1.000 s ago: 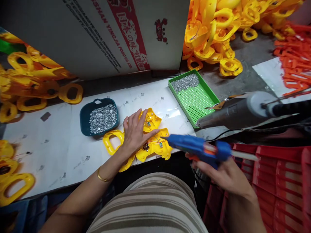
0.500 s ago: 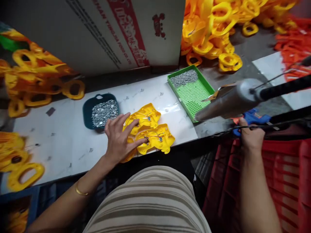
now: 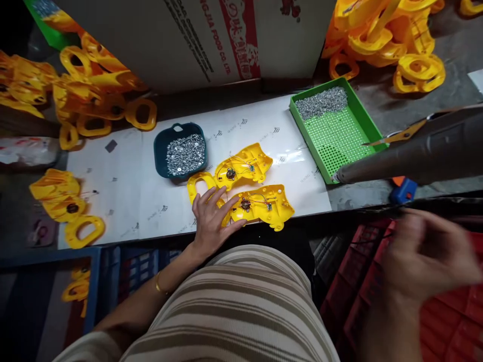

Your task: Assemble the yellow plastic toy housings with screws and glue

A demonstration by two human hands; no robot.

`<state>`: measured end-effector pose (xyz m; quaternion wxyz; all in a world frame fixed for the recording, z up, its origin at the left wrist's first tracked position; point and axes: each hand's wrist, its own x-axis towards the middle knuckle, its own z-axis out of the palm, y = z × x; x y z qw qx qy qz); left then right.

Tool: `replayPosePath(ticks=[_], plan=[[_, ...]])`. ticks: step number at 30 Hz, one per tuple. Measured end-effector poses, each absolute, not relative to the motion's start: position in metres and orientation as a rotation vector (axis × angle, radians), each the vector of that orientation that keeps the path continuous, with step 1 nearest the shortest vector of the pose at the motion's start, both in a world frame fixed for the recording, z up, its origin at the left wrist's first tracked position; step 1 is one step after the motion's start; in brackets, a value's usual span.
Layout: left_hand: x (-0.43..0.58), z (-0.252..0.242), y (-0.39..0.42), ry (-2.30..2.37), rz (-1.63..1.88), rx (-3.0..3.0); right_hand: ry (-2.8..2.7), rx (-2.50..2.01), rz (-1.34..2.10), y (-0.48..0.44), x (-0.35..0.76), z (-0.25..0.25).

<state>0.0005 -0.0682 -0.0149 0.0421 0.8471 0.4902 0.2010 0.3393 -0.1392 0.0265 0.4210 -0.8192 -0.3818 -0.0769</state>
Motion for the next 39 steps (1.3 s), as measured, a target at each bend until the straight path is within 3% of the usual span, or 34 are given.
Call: replayPosePath(ticks=[5, 11, 20, 24, 31, 39], plan=[[0.005, -0.015, -0.074, 1.516, 0.65, 2.526, -1.825, -1.681, 0.398, -0.116, 0.244, 0.042], [0.008, -0.017, -0.08, 1.486, 0.706, 2.502, -2.273, -1.495, 0.213, -0.078, 0.211, 0.033], [0.009, -0.016, -0.08, 1.448, 0.701, 2.522, -2.684, -1.682, 0.324, -0.049, 0.18, 0.042], [0.008, -0.016, -0.081, 1.449, 0.696, 2.487, -2.579, -1.697, 0.426, -0.049, 0.188, 0.045], [0.021, 0.001, -0.067, 1.495, 0.827, 2.443, -1.827, -1.711, 0.916, -0.068, 0.23, 0.04], [0.068, 0.012, -0.05, 1.333, 0.762, 2.349, -1.651, -1.737, 0.851, -0.077, 0.237, 0.032]])
